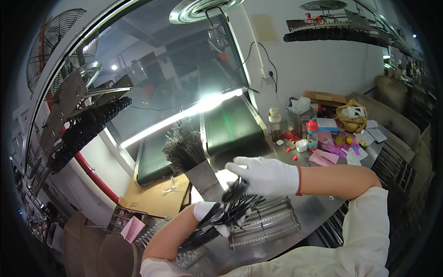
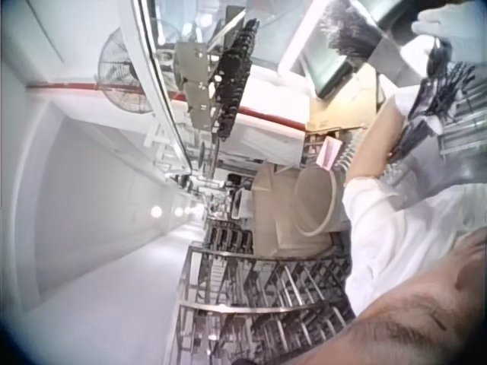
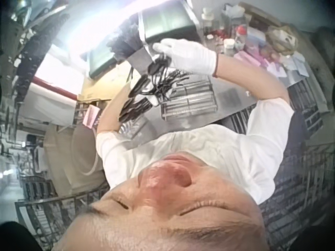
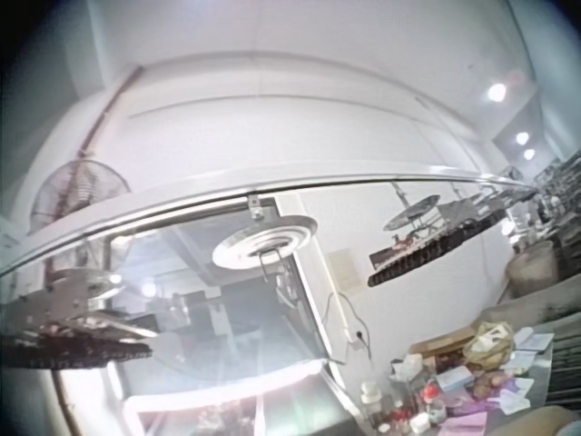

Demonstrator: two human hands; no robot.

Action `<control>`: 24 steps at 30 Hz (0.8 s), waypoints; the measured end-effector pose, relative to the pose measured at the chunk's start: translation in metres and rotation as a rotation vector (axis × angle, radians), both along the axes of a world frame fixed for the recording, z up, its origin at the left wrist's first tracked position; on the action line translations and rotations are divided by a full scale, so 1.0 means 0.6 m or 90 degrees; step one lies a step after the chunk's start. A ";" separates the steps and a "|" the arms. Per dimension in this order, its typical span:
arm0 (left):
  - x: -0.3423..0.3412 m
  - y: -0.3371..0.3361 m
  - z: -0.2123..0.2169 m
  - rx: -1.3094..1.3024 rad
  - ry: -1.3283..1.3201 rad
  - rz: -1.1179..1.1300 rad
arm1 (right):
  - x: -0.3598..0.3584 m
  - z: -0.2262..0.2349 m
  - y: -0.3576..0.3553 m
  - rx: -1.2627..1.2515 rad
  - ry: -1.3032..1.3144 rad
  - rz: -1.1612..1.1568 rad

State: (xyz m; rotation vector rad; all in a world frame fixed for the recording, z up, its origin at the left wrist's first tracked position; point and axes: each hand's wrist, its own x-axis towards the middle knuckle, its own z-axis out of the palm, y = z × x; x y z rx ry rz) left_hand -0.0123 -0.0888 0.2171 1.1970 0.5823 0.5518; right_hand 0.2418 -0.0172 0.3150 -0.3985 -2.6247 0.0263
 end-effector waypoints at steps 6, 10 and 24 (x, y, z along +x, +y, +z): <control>0.038 0.031 0.075 0.746 0.837 0.207 | 0.076 -0.141 0.117 -0.523 -0.302 0.228; -0.018 0.052 0.065 0.571 0.573 0.197 | 0.143 -0.145 0.100 -0.663 -0.400 0.059; 0.076 0.162 0.029 0.471 0.505 0.280 | 0.101 -0.060 0.108 0.194 0.106 -0.082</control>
